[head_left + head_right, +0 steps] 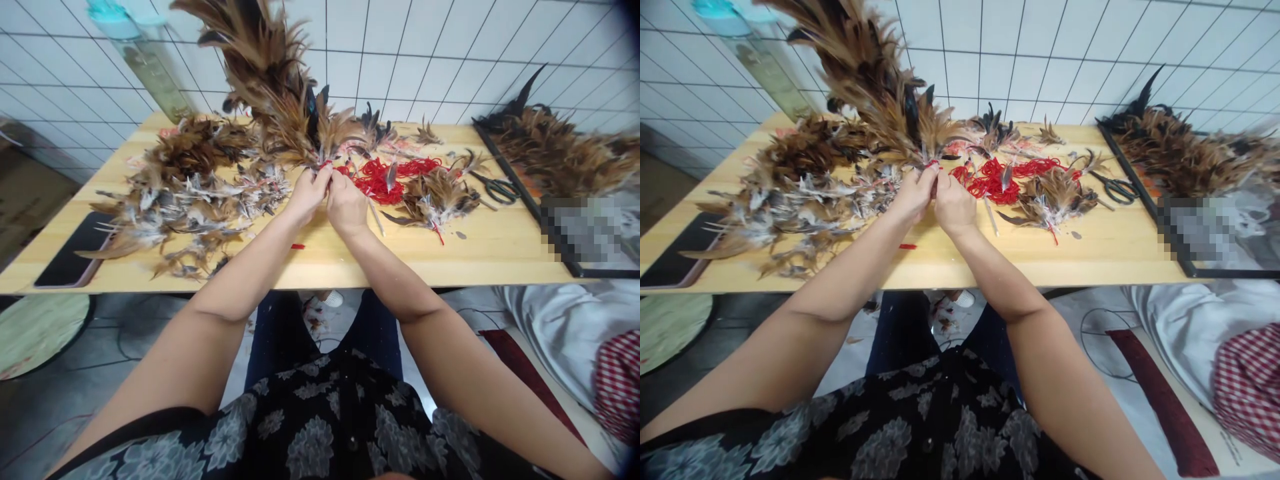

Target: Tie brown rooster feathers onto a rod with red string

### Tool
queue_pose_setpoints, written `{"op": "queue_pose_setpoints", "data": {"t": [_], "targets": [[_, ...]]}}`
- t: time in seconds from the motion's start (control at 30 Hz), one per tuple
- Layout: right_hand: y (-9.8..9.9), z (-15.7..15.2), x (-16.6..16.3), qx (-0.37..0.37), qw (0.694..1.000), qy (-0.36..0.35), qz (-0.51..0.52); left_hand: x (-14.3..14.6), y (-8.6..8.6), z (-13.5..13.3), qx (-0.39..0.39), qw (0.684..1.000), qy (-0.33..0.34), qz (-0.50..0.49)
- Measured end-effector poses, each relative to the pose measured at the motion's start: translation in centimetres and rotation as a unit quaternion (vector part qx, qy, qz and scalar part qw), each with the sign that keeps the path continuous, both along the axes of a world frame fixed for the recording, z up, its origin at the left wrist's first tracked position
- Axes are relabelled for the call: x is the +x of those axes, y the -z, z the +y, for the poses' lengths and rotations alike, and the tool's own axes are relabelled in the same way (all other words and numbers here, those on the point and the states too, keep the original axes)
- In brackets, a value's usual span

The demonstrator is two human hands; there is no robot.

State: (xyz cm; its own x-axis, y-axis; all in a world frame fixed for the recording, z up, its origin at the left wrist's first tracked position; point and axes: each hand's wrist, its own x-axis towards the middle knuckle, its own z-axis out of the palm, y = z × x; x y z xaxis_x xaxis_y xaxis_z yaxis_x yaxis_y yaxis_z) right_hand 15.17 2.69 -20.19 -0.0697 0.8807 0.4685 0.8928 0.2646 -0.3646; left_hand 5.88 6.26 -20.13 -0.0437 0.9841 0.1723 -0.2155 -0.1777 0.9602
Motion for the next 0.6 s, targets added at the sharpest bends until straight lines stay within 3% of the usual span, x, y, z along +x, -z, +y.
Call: {"op": "queue_pose_setpoints", "data": {"t": [0.17,0.37,0.6], "targets": [[-0.7,-0.5,0.0,0.002,0.999,0.009,-0.032,-0.6,-0.1,0.0,0.046,0.997,-0.004,0.059],[-1.0,-0.9,0.3,0.021,0.999,0.01,-0.048,-0.6,-1.5,-1.1,0.033,0.988,-0.027,0.148],[-0.4,-0.8,0.5,0.05,0.997,0.008,-0.051,-0.5,-2.0,-1.6,0.03,0.985,-0.035,0.168]]}}
